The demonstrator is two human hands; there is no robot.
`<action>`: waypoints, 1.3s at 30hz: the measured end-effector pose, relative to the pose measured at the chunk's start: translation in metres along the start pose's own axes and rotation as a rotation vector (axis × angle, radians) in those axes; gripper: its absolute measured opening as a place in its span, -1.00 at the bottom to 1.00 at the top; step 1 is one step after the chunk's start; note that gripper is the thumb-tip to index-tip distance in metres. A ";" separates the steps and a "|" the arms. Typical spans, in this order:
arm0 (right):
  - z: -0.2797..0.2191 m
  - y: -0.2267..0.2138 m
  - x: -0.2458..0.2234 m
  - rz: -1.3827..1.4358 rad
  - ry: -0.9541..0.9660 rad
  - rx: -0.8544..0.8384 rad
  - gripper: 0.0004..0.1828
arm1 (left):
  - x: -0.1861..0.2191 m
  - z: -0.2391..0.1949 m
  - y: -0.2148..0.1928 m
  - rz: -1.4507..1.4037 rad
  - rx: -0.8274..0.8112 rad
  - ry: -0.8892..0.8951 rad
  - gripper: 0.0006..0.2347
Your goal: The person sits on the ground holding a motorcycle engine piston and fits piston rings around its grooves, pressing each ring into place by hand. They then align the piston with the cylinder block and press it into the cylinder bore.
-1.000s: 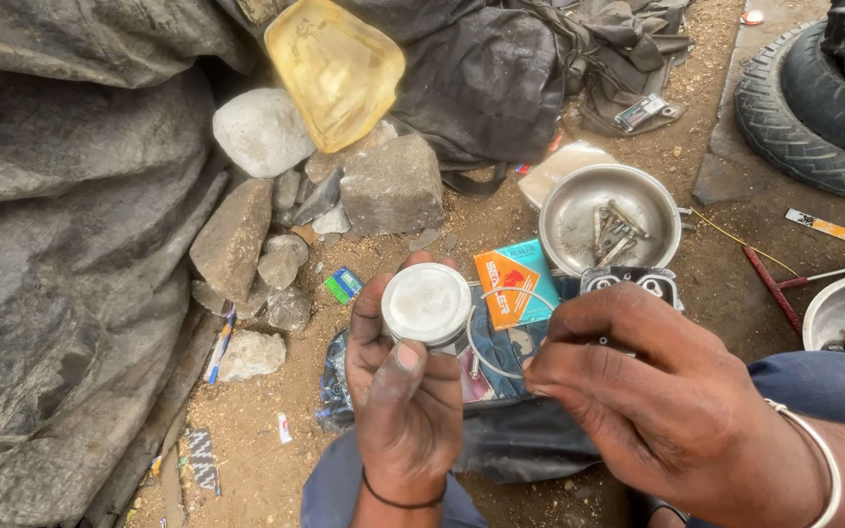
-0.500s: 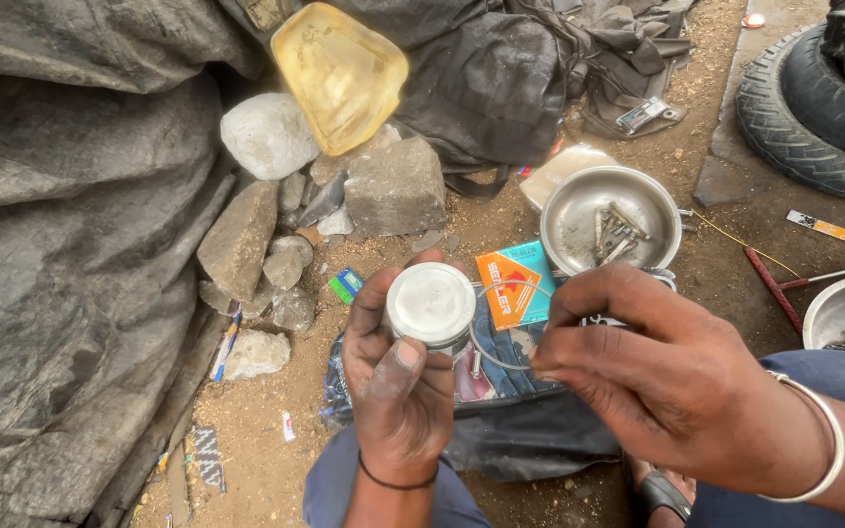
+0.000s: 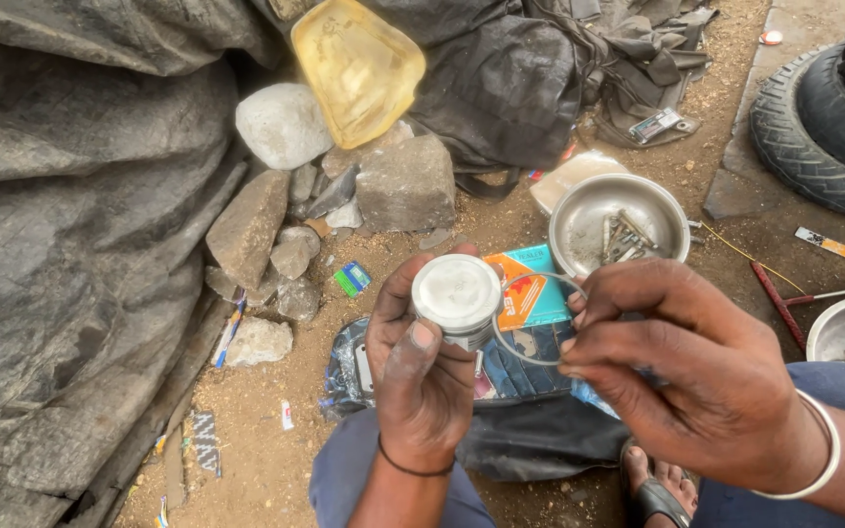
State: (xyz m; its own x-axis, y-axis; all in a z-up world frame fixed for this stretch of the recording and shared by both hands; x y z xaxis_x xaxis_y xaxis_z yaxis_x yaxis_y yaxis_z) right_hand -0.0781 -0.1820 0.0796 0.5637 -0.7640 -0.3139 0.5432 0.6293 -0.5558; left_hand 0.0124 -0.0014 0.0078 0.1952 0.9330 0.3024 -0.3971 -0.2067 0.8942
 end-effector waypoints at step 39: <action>0.009 0.013 0.011 0.096 0.056 -0.179 -0.63 | -0.015 -0.004 -0.005 -0.009 0.177 -0.290 -0.54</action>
State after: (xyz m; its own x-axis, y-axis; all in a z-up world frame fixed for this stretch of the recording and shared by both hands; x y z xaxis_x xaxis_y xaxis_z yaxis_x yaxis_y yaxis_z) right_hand -0.0593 -0.1810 0.0759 0.5694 -0.7118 -0.4113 0.3671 0.6678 -0.6475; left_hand 0.0080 -0.0127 -0.0026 0.4547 0.8178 0.3528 -0.2369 -0.2708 0.9330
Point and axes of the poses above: each hand's wrist, its own z-axis towards the middle knuckle, its own y-axis out of the palm, x = y × z, the point moved 1 cm from there along z, towards the middle knuckle, and after that the axes turned 11 degrees about -z, right-handed, at the moved point
